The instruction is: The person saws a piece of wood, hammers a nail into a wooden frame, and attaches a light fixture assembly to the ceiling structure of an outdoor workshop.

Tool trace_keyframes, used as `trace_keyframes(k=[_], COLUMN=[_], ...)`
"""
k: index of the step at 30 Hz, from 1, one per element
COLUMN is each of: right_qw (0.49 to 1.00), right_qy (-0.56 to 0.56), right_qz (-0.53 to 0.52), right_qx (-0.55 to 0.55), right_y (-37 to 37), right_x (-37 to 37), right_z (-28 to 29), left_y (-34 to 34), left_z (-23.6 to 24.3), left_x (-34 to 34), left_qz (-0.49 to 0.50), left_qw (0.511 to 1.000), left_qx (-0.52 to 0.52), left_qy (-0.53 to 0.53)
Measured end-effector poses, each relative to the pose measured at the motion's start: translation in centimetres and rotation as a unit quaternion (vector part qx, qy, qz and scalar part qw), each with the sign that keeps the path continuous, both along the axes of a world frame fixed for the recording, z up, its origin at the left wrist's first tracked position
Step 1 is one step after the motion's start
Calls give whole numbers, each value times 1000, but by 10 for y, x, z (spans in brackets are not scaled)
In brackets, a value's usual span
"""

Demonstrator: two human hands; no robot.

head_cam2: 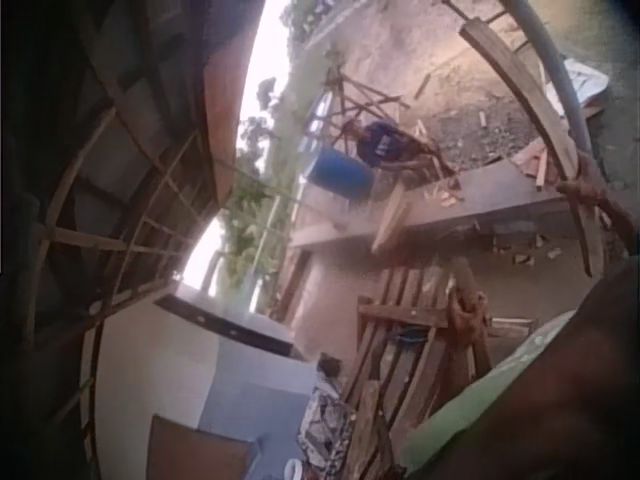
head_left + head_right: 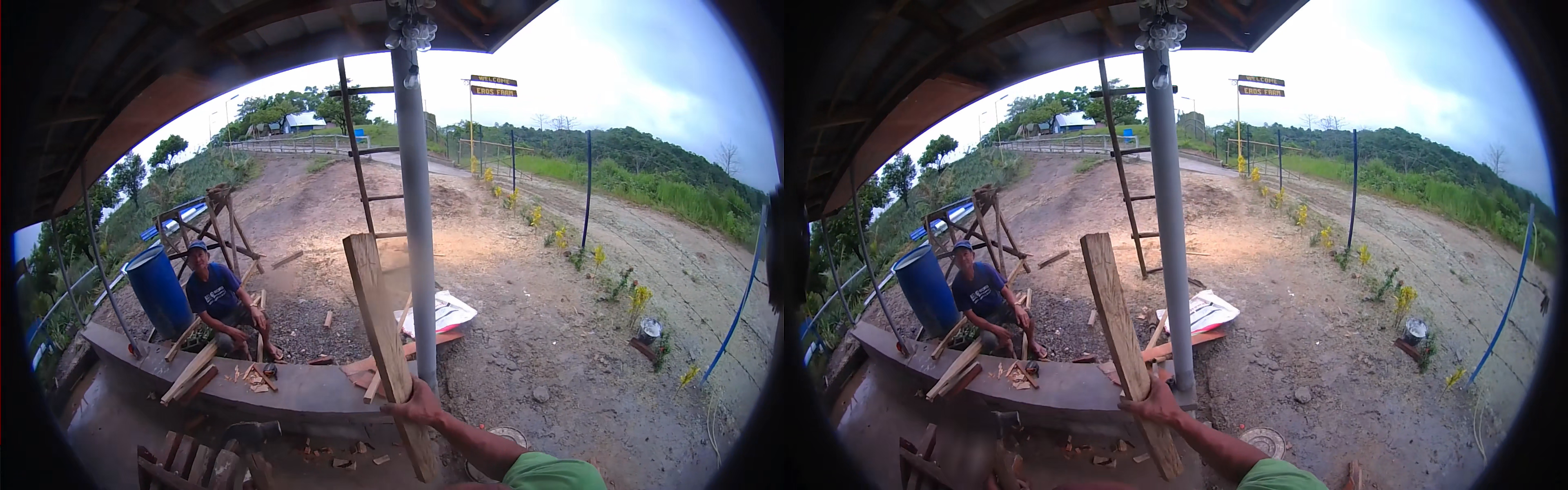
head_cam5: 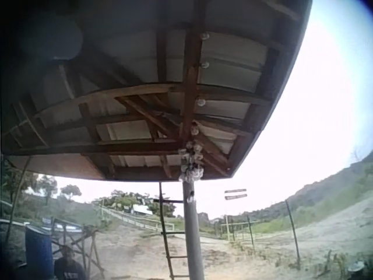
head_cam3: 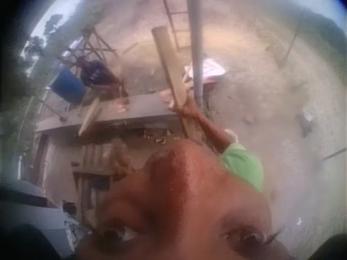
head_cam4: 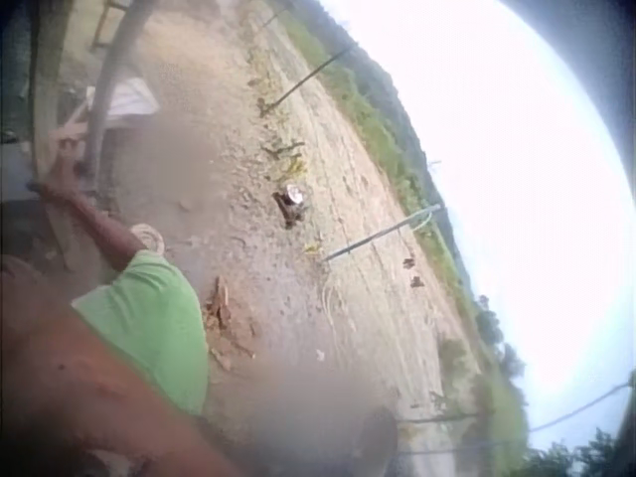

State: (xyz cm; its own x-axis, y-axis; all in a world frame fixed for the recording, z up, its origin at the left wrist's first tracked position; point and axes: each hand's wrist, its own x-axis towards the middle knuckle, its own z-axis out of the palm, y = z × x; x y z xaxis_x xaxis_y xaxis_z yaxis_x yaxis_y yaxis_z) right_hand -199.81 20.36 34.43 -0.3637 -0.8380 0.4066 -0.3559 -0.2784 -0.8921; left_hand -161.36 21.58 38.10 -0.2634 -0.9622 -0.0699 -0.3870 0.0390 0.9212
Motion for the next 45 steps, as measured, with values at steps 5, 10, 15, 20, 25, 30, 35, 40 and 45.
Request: trace_keyframes(k=[5, 10, 15, 20, 25, 30, 35, 40, 45], right_qw=[948, 878, 866, 871, 867, 869, 875, 880, 887], right_qy=[127, 188, 214, 203, 193, 186, 180, 173, 175], right_qz=[-175, -150, -139, -173, -214, -237, -243, -245, -235], right_qx=[234, 414, 430, 413, 406, 393, 379, 367, 357], right_y=[13, 50, 52, 13, -23, -52, -68, -69, -61], right_x=[-93, -117, -112, -136, -152, -165, -181, -205, -225], right_z=[-106, -152, -150, -126, -100, -84, -77, -75, -76], left_y=[-28, -63, -122, -199, -281, -316, -331, -323, -303], left_z=[8, 6, -11, -36, -120, -114, -74, -43, -29], left_x=[-71, -110, -134, -151, -172, -214, -262, -304, -332], left_qz=[-32, -48, -107, -164, -240, -283, -310, -325, -320], left_qw=[992, 985, 976, 960, 922, 917, 923, 925, 931], left_qx=[66, 93, 105, 120, 62, 50, 30, 13, 1], left_qy=[-99, -135, -159, -190, -297, -275, -226, -194, -176])
